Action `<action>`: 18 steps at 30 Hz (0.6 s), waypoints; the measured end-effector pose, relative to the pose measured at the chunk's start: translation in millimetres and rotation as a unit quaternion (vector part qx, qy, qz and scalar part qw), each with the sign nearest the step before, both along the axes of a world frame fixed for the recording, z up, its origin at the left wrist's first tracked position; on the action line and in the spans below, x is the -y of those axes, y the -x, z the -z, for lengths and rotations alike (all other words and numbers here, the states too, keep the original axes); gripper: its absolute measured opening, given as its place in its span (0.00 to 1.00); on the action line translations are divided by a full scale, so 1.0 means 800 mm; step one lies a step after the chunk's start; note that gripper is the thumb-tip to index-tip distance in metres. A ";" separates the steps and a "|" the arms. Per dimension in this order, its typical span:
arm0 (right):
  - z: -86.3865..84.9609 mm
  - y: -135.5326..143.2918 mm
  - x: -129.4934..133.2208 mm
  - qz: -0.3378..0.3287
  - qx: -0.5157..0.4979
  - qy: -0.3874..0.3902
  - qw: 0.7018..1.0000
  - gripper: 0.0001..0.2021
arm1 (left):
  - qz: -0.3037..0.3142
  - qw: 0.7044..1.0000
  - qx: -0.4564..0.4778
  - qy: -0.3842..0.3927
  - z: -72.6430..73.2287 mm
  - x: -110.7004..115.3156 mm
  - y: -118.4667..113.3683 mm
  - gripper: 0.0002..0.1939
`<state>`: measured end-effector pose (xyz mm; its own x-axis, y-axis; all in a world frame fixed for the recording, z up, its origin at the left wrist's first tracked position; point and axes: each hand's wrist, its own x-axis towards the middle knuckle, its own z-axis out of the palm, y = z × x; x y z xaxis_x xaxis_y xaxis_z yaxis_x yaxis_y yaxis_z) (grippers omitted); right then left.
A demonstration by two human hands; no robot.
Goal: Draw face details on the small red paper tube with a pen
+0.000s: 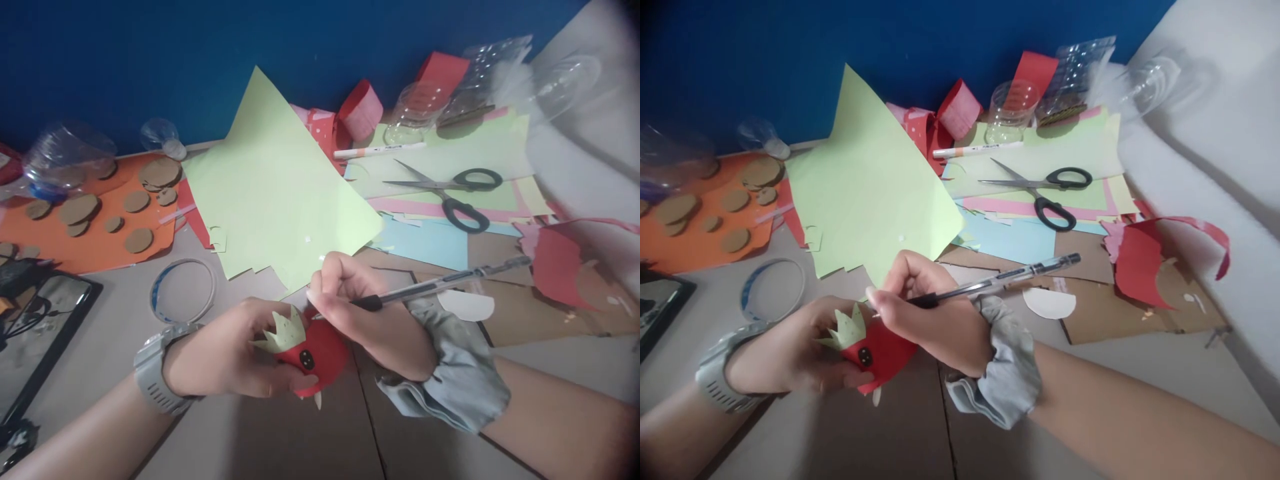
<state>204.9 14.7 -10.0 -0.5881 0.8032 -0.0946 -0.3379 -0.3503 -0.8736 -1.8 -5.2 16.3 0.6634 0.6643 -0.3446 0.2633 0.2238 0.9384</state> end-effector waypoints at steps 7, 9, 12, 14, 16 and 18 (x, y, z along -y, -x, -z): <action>-0.010 0.002 0.003 0.034 0.056 -0.023 0.998 0.22 | 0.013 0.999 0.032 -0.013 0.002 0.001 0.001 0.04; -0.011 0.002 0.003 0.032 0.065 -0.023 0.997 0.22 | 0.011 0.999 0.038 -0.011 0.002 0.001 0.001 0.05; -0.011 0.002 0.003 0.031 0.062 -0.027 0.997 0.23 | 0.018 0.998 0.052 -0.008 0.003 0.001 0.000 0.06; -0.010 0.002 0.004 0.032 0.056 -0.034 0.997 0.23 | 0.025 0.998 0.057 -0.007 0.004 0.001 0.001 0.06; -0.009 0.002 0.005 0.033 0.048 -0.047 0.997 0.24 | 0.029 0.998 0.053 -0.007 0.005 0.001 0.002 0.06; -0.009 0.002 0.005 0.033 0.043 -0.057 0.997 0.24 | 0.032 0.999 0.043 -0.008 0.005 0.002 0.003 0.06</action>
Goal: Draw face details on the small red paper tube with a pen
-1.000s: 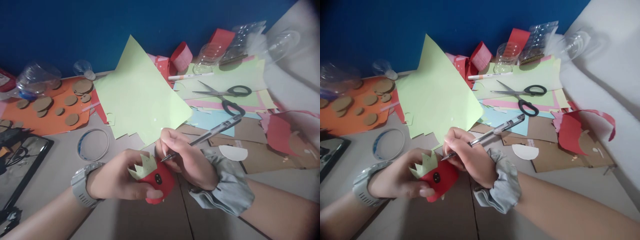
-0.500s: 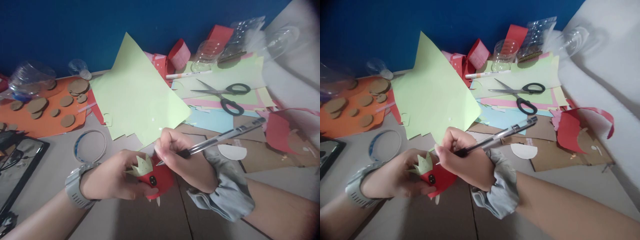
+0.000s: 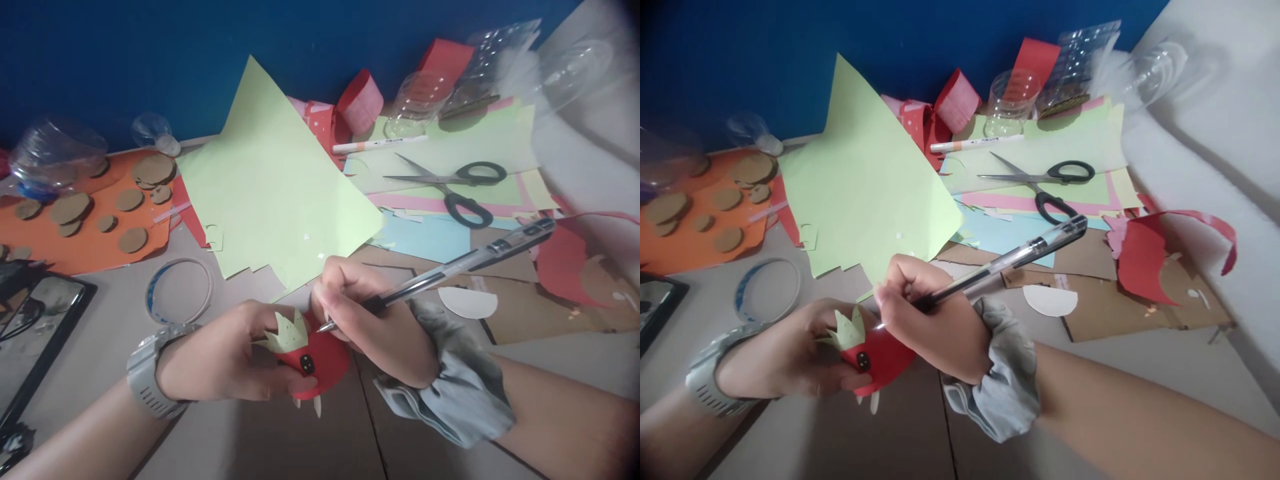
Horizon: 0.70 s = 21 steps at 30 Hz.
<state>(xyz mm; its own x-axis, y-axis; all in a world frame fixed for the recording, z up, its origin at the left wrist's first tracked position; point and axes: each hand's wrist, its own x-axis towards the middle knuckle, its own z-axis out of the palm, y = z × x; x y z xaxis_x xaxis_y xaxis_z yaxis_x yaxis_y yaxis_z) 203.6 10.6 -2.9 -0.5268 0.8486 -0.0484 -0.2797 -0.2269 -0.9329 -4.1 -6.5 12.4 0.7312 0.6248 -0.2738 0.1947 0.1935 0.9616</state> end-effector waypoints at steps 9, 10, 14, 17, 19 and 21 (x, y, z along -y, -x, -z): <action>-0.001 -0.001 0.000 -0.004 0.007 -0.004 1.000 0.25 | -0.003 1.000 0.008 -0.010 0.003 0.000 0.002 0.06; -0.002 -0.001 0.000 -0.005 0.011 -0.003 1.000 0.25 | -0.004 1.000 0.007 -0.005 0.003 0.001 0.001 0.06; -0.004 -0.002 -0.001 -0.003 0.013 -0.014 1.000 0.27 | 0.003 1.000 0.008 0.001 0.002 0.001 0.001 0.06; -0.005 -0.002 -0.001 -0.006 0.015 -0.014 1.000 0.27 | 0.000 1.000 0.006 -0.006 0.002 0.001 0.002 0.05; -0.004 -0.001 -0.001 -0.007 0.019 -0.016 1.000 0.26 | -0.003 1.000 0.000 -0.007 0.003 0.001 0.002 0.04; -0.002 -0.001 0.000 -0.004 0.017 -0.024 1.000 0.26 | -0.007 1.000 0.005 -0.009 0.003 0.000 0.002 0.03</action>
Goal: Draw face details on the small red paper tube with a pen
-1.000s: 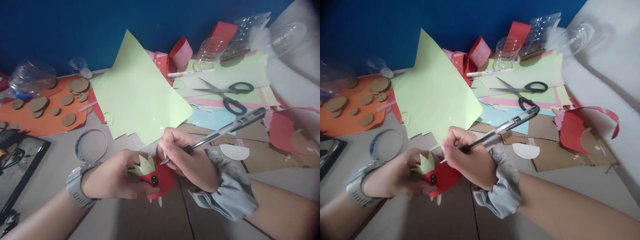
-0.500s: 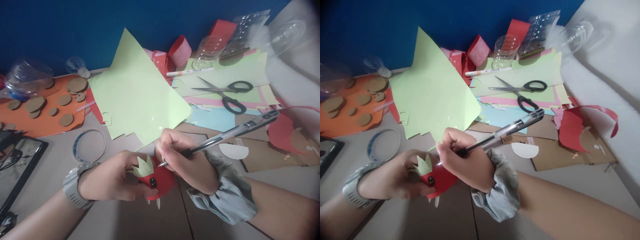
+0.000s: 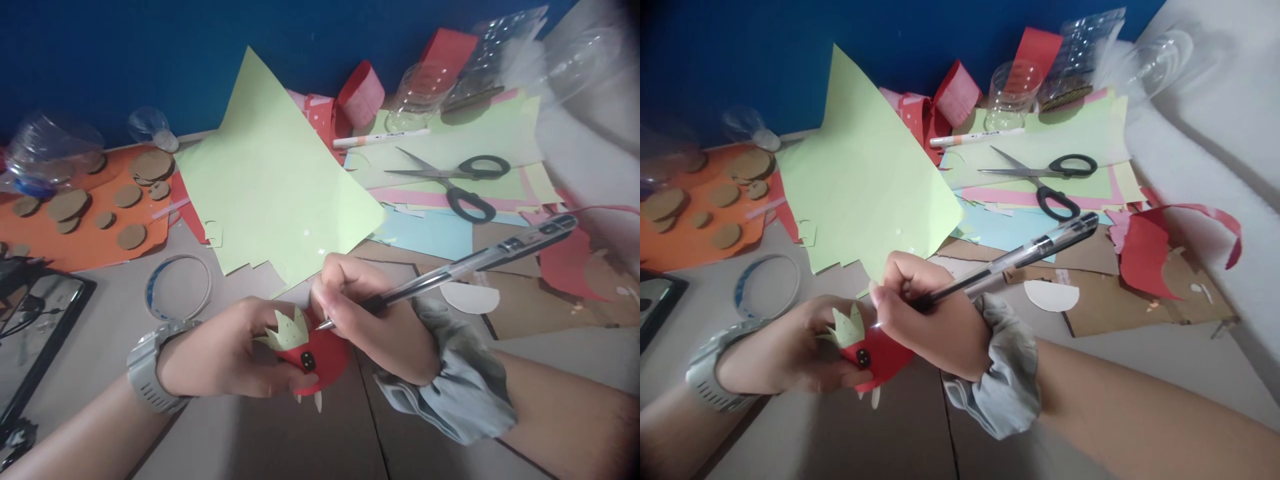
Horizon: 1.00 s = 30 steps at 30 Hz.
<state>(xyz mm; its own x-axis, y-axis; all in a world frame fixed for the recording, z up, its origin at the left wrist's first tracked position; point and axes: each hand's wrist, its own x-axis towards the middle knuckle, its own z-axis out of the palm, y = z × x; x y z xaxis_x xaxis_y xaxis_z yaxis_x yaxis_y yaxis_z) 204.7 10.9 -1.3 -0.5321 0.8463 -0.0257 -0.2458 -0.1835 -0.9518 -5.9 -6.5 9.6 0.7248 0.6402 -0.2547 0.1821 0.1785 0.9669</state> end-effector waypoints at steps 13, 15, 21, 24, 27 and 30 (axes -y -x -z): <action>-0.001 0.000 0.002 0.004 -0.004 -0.004 1.000 0.25 | 0.007 1.000 -0.010 0.017 -0.004 0.001 -0.002 0.05; 0.000 0.000 0.002 0.003 -0.018 0.002 1.000 0.24 | 0.009 1.000 -0.011 0.023 -0.004 0.001 -0.002 0.05; 0.005 -0.001 0.003 0.007 -0.039 0.011 0.999 0.22 | -0.010 1.000 0.001 0.001 -0.001 0.002 -0.002 0.05; 0.006 -0.002 0.003 0.009 -0.050 0.010 0.999 0.21 | -0.009 0.998 -0.014 0.060 -0.002 0.001 -0.002 0.05; 0.006 -0.002 0.003 0.005 -0.050 0.024 0.998 0.19 | -0.019 0.992 -0.039 0.121 -0.004 0.000 -0.002 0.12; 0.005 -0.002 0.004 0.011 -0.037 0.043 0.998 0.17 | -0.045 0.990 -0.035 0.127 -0.004 0.001 -0.001 0.18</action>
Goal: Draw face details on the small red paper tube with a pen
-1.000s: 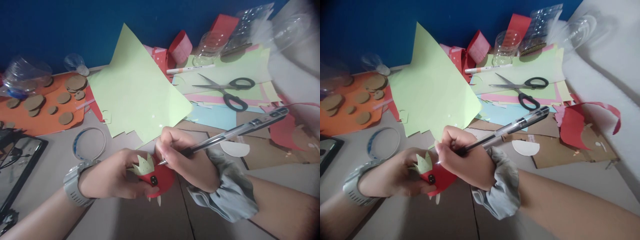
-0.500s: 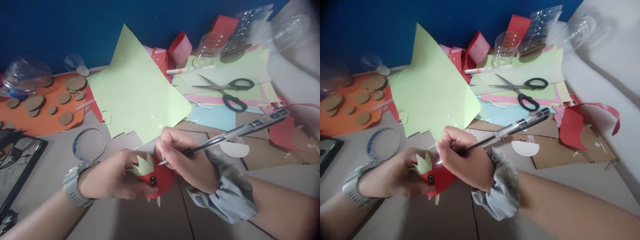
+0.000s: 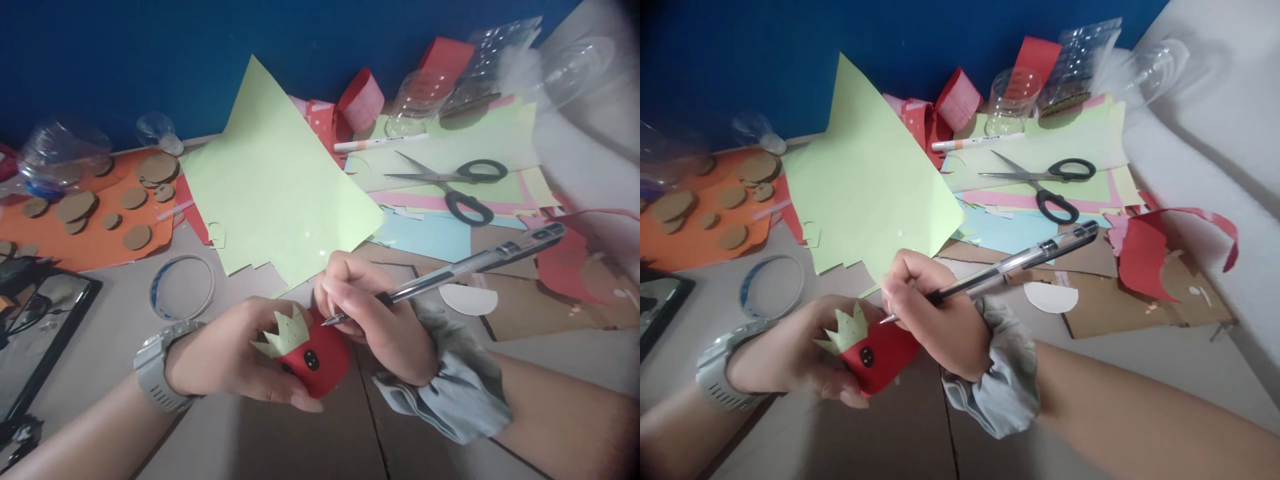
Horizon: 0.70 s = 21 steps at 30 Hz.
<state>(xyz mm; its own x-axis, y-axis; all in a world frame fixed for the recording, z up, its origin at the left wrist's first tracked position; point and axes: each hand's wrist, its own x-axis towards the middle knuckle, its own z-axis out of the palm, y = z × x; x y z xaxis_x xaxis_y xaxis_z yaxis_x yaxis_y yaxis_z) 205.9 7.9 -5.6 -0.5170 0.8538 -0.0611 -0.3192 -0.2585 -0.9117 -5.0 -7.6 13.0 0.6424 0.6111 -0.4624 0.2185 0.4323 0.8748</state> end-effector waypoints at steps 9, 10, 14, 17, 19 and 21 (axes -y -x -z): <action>0.003 0.002 -0.001 -0.001 -0.010 0.027 1.000 0.16 | 0.000 0.998 0.042 -0.055 0.007 0.005 0.004 0.18; 0.002 0.002 -0.001 -0.001 -0.008 0.028 1.000 0.16 | 0.002 0.995 0.068 -0.069 0.009 0.006 0.005 0.16; -0.001 0.002 -0.001 -0.005 0.006 0.044 0.999 0.17 | -0.023 0.988 0.110 -0.102 0.014 0.009 0.007 0.16; -0.002 0.001 -0.001 -0.006 0.004 0.045 0.999 0.18 | -0.011 0.990 0.090 -0.105 0.013 0.011 0.008 0.15; -0.001 0.001 -0.001 -0.007 0.002 0.046 0.999 0.18 | 0.004 0.988 0.083 -0.134 0.012 0.012 0.008 0.12; 0.000 0.001 -0.001 -0.010 0.001 0.046 0.999 0.18 | 0.011 0.985 0.067 -0.161 0.010 0.012 0.008 0.11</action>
<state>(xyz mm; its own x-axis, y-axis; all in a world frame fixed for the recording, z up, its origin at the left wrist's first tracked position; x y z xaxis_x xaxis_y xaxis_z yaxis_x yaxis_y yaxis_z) 204.9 8.7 -5.4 -0.5335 0.8341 -0.1401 -0.3109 -0.3474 -0.8846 -11.4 -17.0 4.6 0.6989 0.6977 -0.1575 0.0984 0.1244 0.9873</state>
